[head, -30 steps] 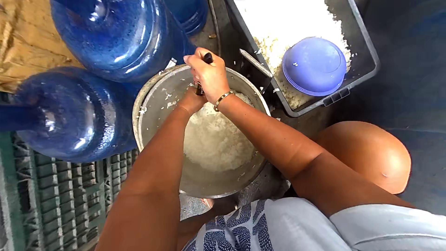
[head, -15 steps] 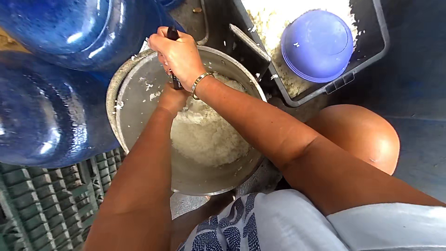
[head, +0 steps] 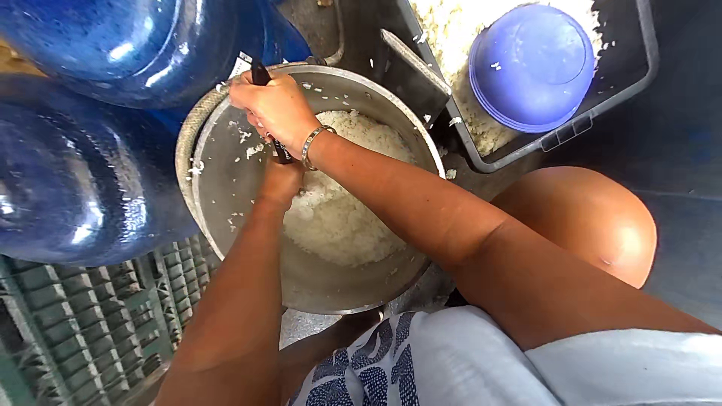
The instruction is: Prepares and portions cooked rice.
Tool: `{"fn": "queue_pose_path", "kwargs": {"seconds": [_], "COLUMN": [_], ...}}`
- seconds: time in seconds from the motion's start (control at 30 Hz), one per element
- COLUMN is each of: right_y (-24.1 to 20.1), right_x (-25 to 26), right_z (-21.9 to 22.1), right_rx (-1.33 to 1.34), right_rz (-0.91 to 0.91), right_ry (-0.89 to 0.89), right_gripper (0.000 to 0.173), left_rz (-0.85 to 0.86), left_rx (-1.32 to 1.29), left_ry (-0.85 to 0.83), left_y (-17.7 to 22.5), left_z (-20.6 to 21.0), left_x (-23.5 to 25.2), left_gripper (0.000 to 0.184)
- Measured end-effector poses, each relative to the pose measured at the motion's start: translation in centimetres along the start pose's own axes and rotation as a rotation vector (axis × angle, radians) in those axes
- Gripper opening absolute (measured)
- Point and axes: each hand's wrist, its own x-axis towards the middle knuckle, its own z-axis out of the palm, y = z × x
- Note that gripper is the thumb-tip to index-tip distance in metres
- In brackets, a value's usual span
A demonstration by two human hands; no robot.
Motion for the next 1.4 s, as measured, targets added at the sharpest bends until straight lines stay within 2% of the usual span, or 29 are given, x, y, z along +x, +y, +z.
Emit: {"fn": "queue_pose_path", "kwargs": {"seconds": [0.2,0.4,0.7,0.87,0.97,1.03,1.1,1.17,1.2,1.27,1.33,1.4], "right_y": [0.6,1.0,-0.8,-1.4,-2.9,-4.0,-4.9,-5.5,-5.5,-5.0,-4.5,-3.4], "right_x": [-0.9,-1.9,-4.7,-6.5,-7.8,-8.8,-9.8,-10.9,-11.4,-11.7,-11.2,-10.1], "right_z": [0.6,1.1,0.6,0.2,0.6,1.1,1.9,3.0,3.6,4.4,4.4,3.7], "right_rx": [-0.004,-0.021,-0.048,-0.141,-0.283,-0.37,-0.382,-0.356,-0.344,-0.374,-0.465,-0.52], "right_rz": [0.054,0.078,0.127,0.246,0.325,0.347,0.276,0.067,-0.091,-0.384,-0.49,-0.453], "right_ry": [-0.04,-0.068,-0.1,-0.169,-0.248,-0.301,-0.335,-0.371,-0.389,-0.413,-0.416,-0.375], "right_gripper": [0.03,0.033,0.026,0.023,0.025,0.025,0.026,0.027,0.024,0.013,0.008,0.01], "left_rz": [-0.036,-0.04,-0.105,-0.218,-0.266,-0.225,-0.134,-0.037,0.021,0.034,-0.009,-0.003], "left_rx": [0.02,0.009,-0.016,-0.138,-0.28,-0.438,-0.46,-0.296,-0.145,0.315,0.699,0.756], "left_ry": [0.042,0.054,0.089,0.097,0.038,-0.009,0.029,0.161,0.212,0.208,0.095,0.043], "left_y": [-0.8,-1.7,-0.3,0.2,2.1,2.1,2.4,2.7,2.8,3.5,3.2,2.9], "left_z": [0.0,-0.1,1.1,3.1,4.6,5.5,5.0,3.3,2.0,-0.7,-2.3,-1.9], "left_x": [-1.3,-2.6,-5.6,-9.1,-12.2,-13.5,-13.8,-13.5,-13.3,-12.7,-10.8,-9.0], "left_gripper": [0.01,0.013,0.012,0.019,0.019,0.027,0.028,0.011,0.009,0.033,0.04,0.04]}}
